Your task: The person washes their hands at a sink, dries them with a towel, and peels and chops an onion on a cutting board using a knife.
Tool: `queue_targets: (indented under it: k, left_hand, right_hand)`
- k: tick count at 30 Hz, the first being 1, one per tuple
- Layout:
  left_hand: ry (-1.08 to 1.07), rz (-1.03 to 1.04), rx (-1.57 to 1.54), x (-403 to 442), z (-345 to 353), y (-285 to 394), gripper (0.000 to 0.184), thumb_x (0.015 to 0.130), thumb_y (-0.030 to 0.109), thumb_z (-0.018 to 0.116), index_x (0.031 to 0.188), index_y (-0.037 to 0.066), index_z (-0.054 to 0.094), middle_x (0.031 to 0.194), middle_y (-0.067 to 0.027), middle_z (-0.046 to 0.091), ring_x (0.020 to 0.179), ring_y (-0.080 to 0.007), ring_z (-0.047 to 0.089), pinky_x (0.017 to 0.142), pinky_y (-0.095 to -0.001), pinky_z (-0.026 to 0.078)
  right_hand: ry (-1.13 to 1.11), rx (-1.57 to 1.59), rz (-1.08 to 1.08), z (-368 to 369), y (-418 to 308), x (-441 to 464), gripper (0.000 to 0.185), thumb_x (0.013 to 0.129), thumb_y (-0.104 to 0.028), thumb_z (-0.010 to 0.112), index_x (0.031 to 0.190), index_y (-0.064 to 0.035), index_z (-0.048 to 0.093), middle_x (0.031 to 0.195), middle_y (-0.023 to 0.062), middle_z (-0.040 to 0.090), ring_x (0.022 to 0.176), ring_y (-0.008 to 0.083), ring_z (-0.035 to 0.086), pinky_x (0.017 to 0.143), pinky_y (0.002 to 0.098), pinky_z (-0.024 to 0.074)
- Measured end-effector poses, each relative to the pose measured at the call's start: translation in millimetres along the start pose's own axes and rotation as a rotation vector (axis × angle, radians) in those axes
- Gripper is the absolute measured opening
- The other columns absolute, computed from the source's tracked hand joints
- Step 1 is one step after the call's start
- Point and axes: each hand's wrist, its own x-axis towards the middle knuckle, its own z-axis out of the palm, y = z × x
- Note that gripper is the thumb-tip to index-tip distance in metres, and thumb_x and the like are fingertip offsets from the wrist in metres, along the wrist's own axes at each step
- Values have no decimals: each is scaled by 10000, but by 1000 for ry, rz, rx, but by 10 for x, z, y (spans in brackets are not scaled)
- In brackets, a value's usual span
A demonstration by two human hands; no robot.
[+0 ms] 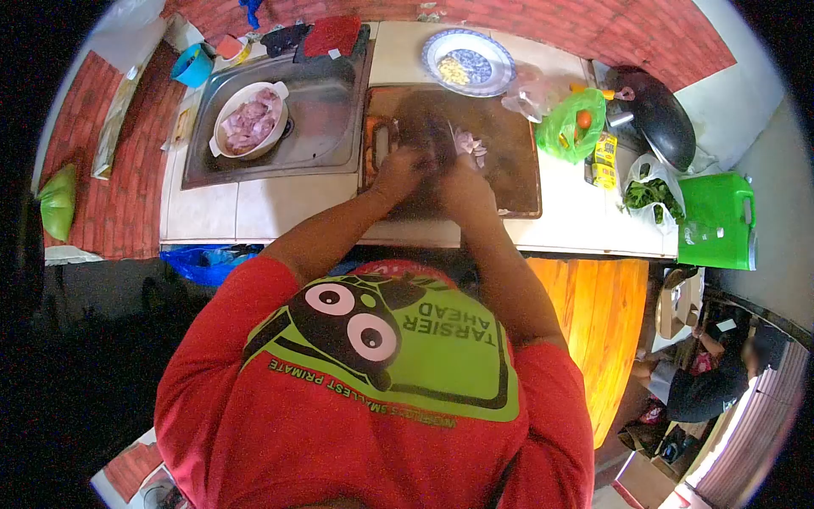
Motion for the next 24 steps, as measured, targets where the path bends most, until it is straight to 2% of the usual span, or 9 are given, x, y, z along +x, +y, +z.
queue_targets:
  k: [2, 9, 14, 21, 24]
  left_hand:
    - [-43, -104, -32, 15, -4, 44, 291, 695, 150, 736, 967, 59, 690, 961, -150, 651, 947, -327, 603, 844, -395, 484]
    - [-7, -14, 6, 7, 24, -34, 270, 709, 144, 725, 962, 58, 691, 964, -152, 650, 936, -330, 603, 835, -406, 484]
    - [-4, 17, 52, 23, 92, -133, 254, 713, 144, 712, 946, 44, 691, 963, -143, 651, 944, -328, 597, 881, -413, 448]
    - [-68, -63, 36, 11, 40, -84, 260, 708, 123, 711, 954, 41, 688, 957, -127, 650, 940, -316, 593, 901, -416, 425]
    - [15, 34, 0, 15, 115, -143, 260, 704, 128, 707, 946, 35, 687, 941, -137, 645, 928, -321, 591, 918, -430, 404]
  right_hand:
    - [0, -16, -8, -9, 51, -79, 267, 884, -149, 421, 1071, 37, 378, 837, 355, 597, 847, 526, 581, 764, 591, 442]
    - [-15, -57, -33, 113, 147, -96, 247, 900, -153, 421, 1047, 40, 379, 810, 357, 594, 827, 517, 588, 756, 580, 450]
    - [-38, -41, -95, 138, 138, -17, 253, 883, -137, 441, 1038, 52, 378, 830, 363, 594, 836, 519, 587, 758, 571, 458]
    - [-18, 2, -63, 390, 207, 327, 287, 858, -112, 432, 1076, 67, 378, 891, 376, 586, 881, 528, 575, 781, 564, 456]
    - [25, 80, -69, 352, 208, 321, 286, 860, -116, 423, 1083, 60, 387, 903, 370, 589, 894, 531, 575, 786, 564, 457]
